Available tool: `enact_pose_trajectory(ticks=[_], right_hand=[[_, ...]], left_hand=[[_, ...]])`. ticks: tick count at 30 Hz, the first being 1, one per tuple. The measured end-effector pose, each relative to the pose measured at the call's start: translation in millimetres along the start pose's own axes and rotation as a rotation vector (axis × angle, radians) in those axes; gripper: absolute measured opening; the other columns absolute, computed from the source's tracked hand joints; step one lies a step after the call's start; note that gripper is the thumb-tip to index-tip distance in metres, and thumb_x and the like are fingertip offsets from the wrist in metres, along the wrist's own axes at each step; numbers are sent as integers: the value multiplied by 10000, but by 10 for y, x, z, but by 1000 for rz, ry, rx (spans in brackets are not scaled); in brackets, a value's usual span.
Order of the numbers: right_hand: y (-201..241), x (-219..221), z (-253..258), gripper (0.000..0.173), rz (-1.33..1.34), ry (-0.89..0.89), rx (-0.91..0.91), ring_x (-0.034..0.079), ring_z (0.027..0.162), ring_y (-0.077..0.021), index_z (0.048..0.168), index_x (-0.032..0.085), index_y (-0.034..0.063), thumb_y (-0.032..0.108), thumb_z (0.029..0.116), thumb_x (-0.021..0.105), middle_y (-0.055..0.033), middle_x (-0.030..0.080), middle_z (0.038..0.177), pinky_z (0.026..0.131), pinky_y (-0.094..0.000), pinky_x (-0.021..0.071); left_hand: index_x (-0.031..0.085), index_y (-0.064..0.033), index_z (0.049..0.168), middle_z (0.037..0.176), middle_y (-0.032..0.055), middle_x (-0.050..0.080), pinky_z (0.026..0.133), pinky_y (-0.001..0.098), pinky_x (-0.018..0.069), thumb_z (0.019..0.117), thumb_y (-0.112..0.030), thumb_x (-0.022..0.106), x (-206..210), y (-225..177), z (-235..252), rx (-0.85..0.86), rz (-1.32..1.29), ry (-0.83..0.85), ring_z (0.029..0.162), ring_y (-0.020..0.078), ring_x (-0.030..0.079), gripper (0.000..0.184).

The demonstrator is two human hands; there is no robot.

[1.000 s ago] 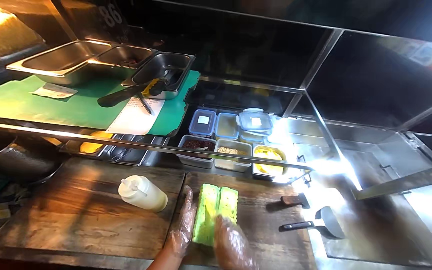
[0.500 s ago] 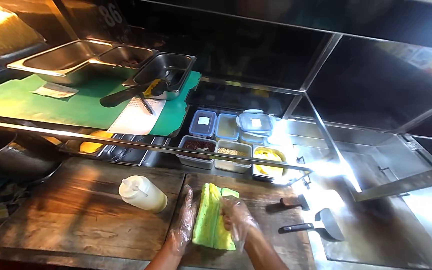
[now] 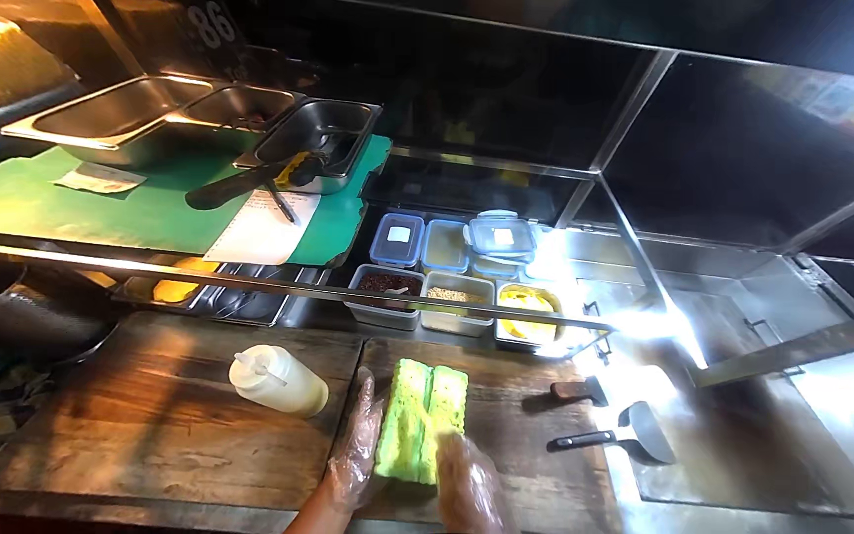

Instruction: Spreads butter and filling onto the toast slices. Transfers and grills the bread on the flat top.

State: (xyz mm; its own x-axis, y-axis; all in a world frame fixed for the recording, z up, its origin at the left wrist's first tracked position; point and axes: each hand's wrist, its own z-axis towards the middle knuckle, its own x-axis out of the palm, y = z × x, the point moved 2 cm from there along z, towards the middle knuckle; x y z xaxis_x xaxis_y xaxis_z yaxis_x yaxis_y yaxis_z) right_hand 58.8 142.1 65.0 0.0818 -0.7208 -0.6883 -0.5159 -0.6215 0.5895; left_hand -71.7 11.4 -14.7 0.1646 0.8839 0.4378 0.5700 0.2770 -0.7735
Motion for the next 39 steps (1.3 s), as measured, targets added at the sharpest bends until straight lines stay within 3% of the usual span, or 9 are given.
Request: enact_pose_trajectory(ticks=[3, 5, 10, 13, 18, 24, 29, 34, 39], right_hand=[[79, 8, 172, 415, -179, 191, 40, 679, 1130, -359, 1418, 581, 120, 226, 1027, 496, -189, 662, 1286, 932, -562, 567], [131, 82, -189, 334, -184, 240, -38, 714, 1008, -395, 1275, 650, 68, 225, 1038, 475, -225, 698, 1142, 821, -588, 591], [-247, -76, 167, 335, 78, -118, -109, 713, 1013, -268, 1239, 698, 81, 252, 1055, 476, -132, 730, 1080, 913, -474, 585], [-517, -107, 558, 420, -162, 29, -87, 642, 1226, -311, 1431, 593, 134, 249, 1047, 466, -150, 653, 1340, 1044, -514, 524], [-512, -123, -29, 331, -52, 4, -212, 711, 1069, -265, 1234, 725, 116, 261, 1057, 486, -121, 739, 1123, 952, -482, 574], [-670, -115, 588, 389, -126, 40, -208, 649, 1214, -288, 1362, 651, 149, 287, 1050, 465, -137, 682, 1287, 1048, -510, 526], [-712, -160, 313, 329, -38, -130, -308, 702, 1098, -241, 1291, 715, 170, 260, 1052, 508, -97, 739, 1156, 985, -456, 567], [-1227, -472, 980, 534, -464, -185, -333, 656, 1189, -312, 1532, 456, 442, 211, 1051, 436, -73, 697, 1290, 995, -566, 530], [-1145, -385, 870, 491, -367, -236, -390, 661, 1184, -276, 1476, 560, 365, 179, 1030, 469, -57, 702, 1275, 1005, -531, 533]], left_hand=[[545, -70, 1448, 1291, 182, 681, 970, 503, 585, 1047, -668, 152, -21, 59, -108, -57, -78, 66, 1157, 290, 686, 820], [568, -84, 1420, 1276, 178, 686, 952, 513, 587, 1003, -744, 163, -2, 42, -187, -124, -191, 127, 1142, 288, 690, 879], [570, -94, 1430, 1298, 178, 680, 967, 528, 581, 991, -761, 177, 18, 47, -199, -129, -251, 158, 1165, 298, 683, 890], [534, -111, 1469, 1350, 179, 652, 976, 548, 571, 971, -786, 213, 17, 99, -186, -127, -313, 202, 1205, 309, 663, 898], [510, -120, 1489, 1354, 150, 655, 988, 531, 566, 991, -755, 230, 60, 56, -194, -132, -260, 125, 1213, 286, 659, 854], [516, -126, 1485, 1350, 171, 653, 977, 560, 567, 981, -767, 253, 69, 68, -167, -158, -293, 184, 1202, 313, 664, 857], [527, -98, 1461, 1306, 176, 674, 954, 544, 586, 1057, -625, 307, 68, 74, -173, -85, -184, 83, 1165, 312, 682, 700], [595, -80, 1376, 1196, 159, 715, 882, 481, 614, 1093, -332, 425, 83, 109, -236, -97, -96, 4, 1057, 270, 718, 415], [585, -84, 1389, 1201, 161, 712, 885, 483, 609, 1075, -287, 451, 74, 159, -244, -147, -82, 1, 1060, 273, 715, 397]])
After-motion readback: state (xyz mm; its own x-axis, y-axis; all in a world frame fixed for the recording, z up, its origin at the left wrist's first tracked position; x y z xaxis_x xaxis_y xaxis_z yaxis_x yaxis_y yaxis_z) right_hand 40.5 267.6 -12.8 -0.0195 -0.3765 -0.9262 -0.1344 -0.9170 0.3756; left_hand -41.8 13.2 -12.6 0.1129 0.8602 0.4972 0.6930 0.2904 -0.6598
